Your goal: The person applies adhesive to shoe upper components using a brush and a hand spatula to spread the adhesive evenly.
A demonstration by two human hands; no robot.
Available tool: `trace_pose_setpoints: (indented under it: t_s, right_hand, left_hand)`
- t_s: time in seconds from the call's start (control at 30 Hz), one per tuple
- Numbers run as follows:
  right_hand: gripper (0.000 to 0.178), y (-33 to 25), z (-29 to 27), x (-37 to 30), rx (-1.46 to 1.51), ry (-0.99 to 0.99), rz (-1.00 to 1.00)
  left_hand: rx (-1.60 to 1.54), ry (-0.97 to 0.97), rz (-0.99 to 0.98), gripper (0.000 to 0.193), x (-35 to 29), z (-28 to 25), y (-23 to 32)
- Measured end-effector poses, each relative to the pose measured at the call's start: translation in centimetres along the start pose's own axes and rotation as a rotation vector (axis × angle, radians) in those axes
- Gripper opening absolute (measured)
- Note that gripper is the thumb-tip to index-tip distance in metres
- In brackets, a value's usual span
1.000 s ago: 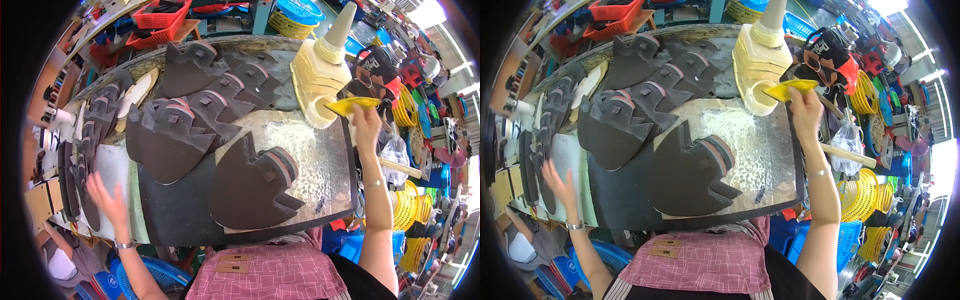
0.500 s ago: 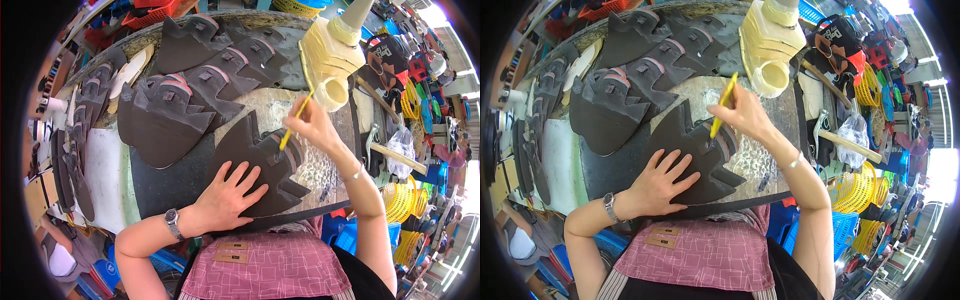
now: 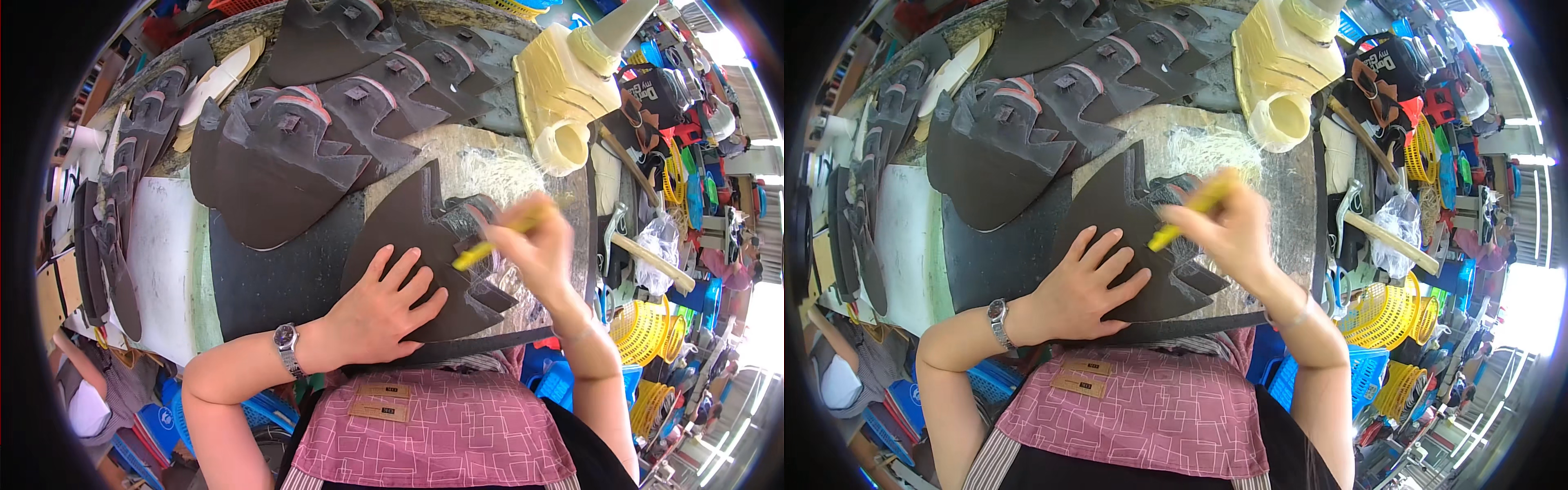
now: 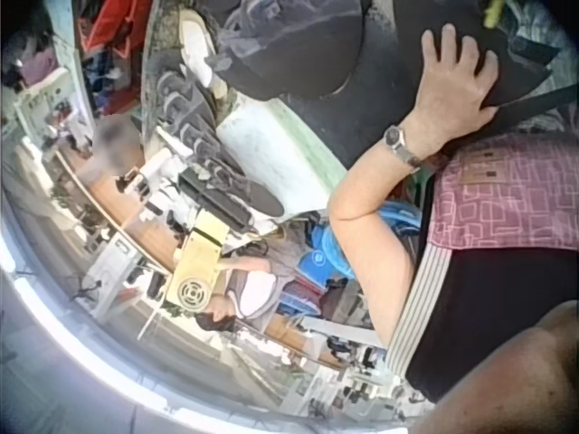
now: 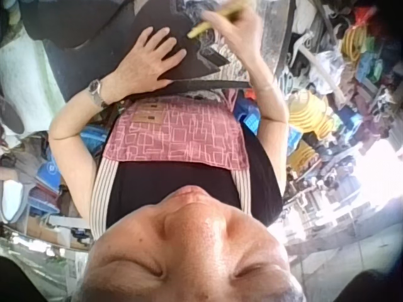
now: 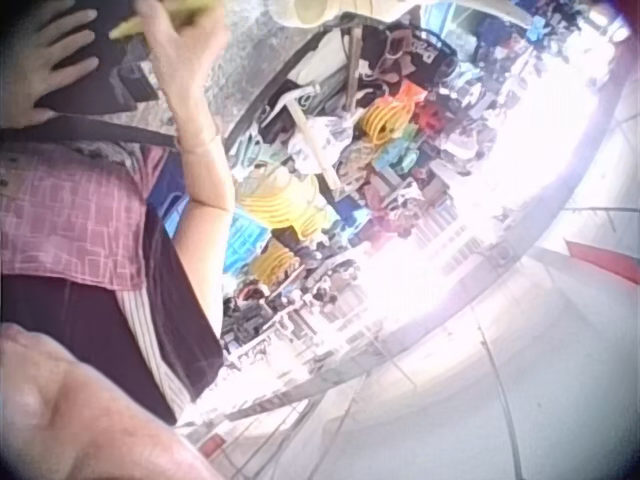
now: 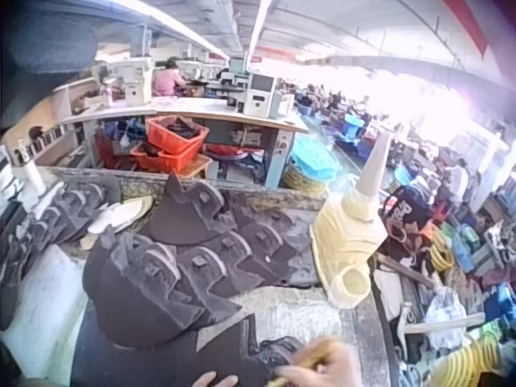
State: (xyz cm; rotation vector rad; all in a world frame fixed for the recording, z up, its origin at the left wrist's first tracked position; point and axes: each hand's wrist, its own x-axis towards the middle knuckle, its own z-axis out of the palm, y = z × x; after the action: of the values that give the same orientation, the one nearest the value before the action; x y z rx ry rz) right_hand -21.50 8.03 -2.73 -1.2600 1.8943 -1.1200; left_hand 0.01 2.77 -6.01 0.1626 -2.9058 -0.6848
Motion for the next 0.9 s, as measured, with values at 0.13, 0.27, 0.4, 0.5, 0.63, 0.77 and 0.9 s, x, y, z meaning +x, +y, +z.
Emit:
trace_pose_setpoints:
  t_s: [0.13,0.27,0.4,0.5,0.63,0.77,0.9]
  right_hand:
    - [0.041,-0.1,3.6,3.1,-0.305,0.057,-0.039]
    - [0.032,3.2,2.1,-2.6,-0.185,0.133,-0.334]
    - [0.032,3.3,-1.8,-8.0,-0.137,-0.1,-0.219]
    - [0.023,1.0,-1.2,-4.8,0.018,0.117,-0.178]
    - [0.012,0.6,3.0,4.5,-0.278,-0.009,-0.238]
    - [0.012,1.0,3.8,7.0,-0.267,0.109,-0.381]
    - [0.011,1.3,1.7,4.8,0.194,0.147,-0.103]
  left_hand:
    - [-0.005,0.025,0.015,0.061,-0.1,0.4,-0.1]
    - [-0.011,0.048,0.002,0.059,-0.5,0.4,-0.2]
    - [-0.001,0.025,0.026,0.056,-0.5,-0.2,-0.1]
    - [-0.009,0.008,0.019,0.057,-0.5,-0.3,0.0]
    - [0.011,-0.018,0.02,0.058,0.4,-0.9,0.5]
    - [0.094,-0.048,0.023,0.058,0.3,-0.8,1.4]
    - [0.101,-0.013,-0.039,0.057,0.0,-0.3,2.4]
